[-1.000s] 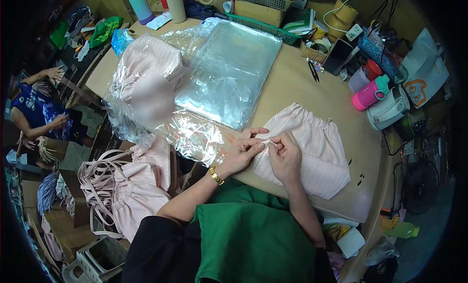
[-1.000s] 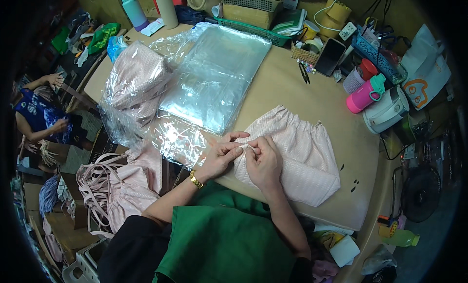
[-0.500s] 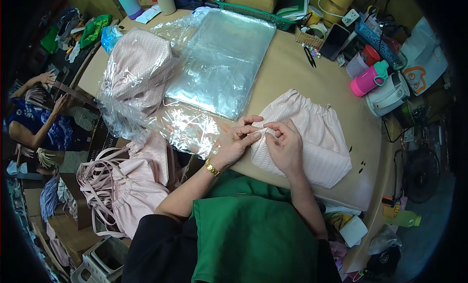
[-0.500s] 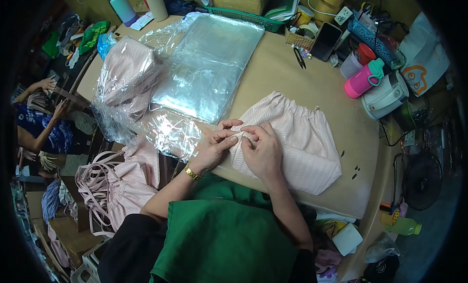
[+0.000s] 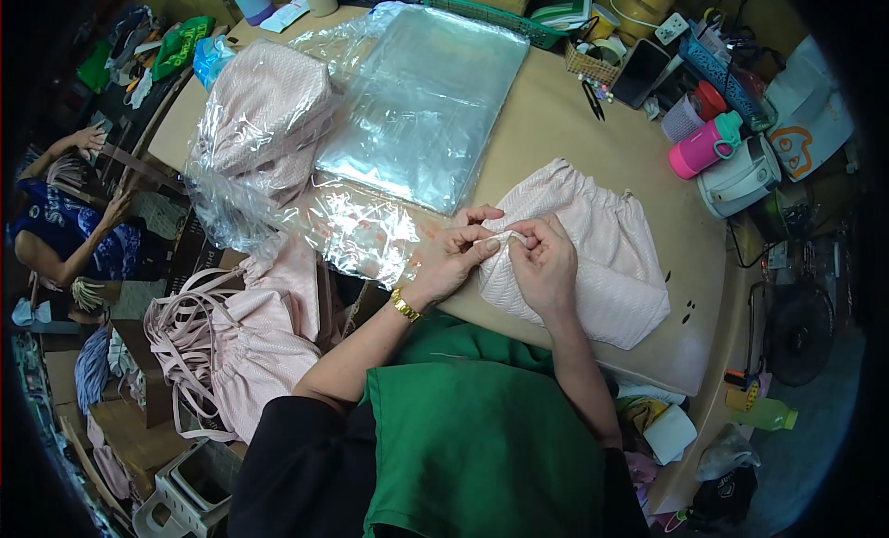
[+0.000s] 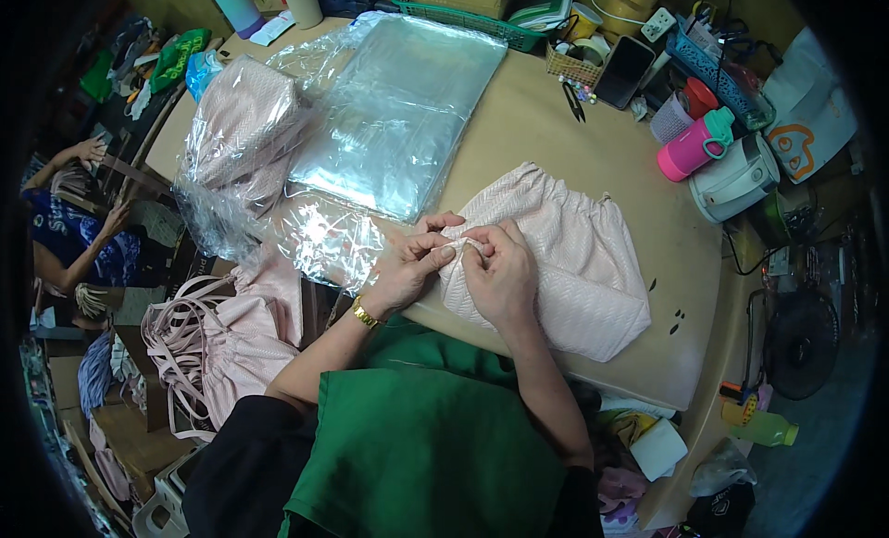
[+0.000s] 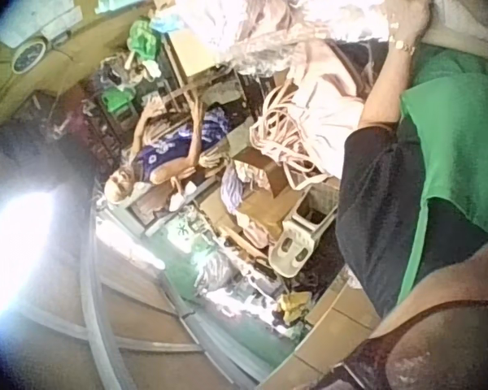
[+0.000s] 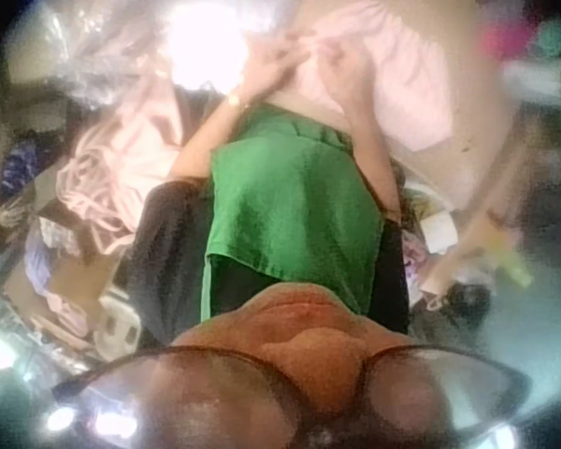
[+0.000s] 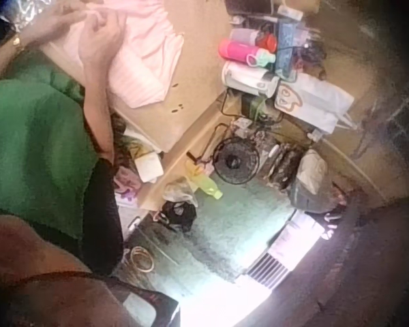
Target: The person trims excess threads from a pink textured bag using a pair of snips and checks the interior lining.
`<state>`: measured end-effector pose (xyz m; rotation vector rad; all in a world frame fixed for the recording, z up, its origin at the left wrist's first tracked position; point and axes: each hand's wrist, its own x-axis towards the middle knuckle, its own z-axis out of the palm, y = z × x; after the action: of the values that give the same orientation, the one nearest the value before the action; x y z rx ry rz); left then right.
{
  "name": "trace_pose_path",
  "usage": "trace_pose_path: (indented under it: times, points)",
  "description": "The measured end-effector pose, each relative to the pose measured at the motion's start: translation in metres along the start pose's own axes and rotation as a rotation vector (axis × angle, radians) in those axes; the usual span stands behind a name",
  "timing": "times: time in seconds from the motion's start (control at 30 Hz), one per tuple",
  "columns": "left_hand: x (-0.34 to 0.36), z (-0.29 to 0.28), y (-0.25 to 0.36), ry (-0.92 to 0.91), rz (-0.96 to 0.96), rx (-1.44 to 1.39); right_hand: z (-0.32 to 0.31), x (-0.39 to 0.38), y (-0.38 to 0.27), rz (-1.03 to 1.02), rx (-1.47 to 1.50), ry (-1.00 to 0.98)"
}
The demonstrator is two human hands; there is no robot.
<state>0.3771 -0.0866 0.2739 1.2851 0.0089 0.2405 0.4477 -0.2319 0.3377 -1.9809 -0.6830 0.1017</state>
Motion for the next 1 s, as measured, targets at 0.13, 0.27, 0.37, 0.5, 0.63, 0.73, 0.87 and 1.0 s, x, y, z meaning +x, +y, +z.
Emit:
trace_pose_path:
  times: [0.13, 0.27, 0.37, 0.5, 0.63, 0.73, 0.87, 1.0]
  points:
    - [0.000, 0.001, 0.002, 0.004, 0.034, 0.053, 0.003, 0.001, 0.004, -0.080, -0.020, 0.046]
    - [0.000, 0.004, 0.003, 0.011, 0.051, 0.090, 0.001, 0.000, 0.004, -0.095, 0.017, 0.014]
    - [0.000, 0.006, 0.000, 0.035, 0.061, 0.038, 0.001, -0.003, 0.002, -0.065, 0.002, -0.010]
    - [-0.002, 0.005, -0.003, 0.036, 0.049, -0.023, 0.001, -0.002, -0.001, -0.063, 0.118, 0.026]
    - [-0.001, 0.002, -0.006, 0.015, 0.052, -0.036, -0.004, -0.003, -0.008, -0.049, 0.030, -0.012]
    - [-0.001, 0.004, -0.005, 0.013, 0.055, -0.053, -0.003, 0.000, -0.006, -0.065, 0.024, 0.019]
    - [-0.001, 0.005, -0.007, 0.043, 0.052, -0.084, 0.003, -0.005, -0.003, -0.175, -0.057, 0.123]
    - [-0.001, 0.004, -0.001, 0.033, 0.073, 0.038, 0.001, -0.004, 0.001, -0.151, -0.011, 0.027]
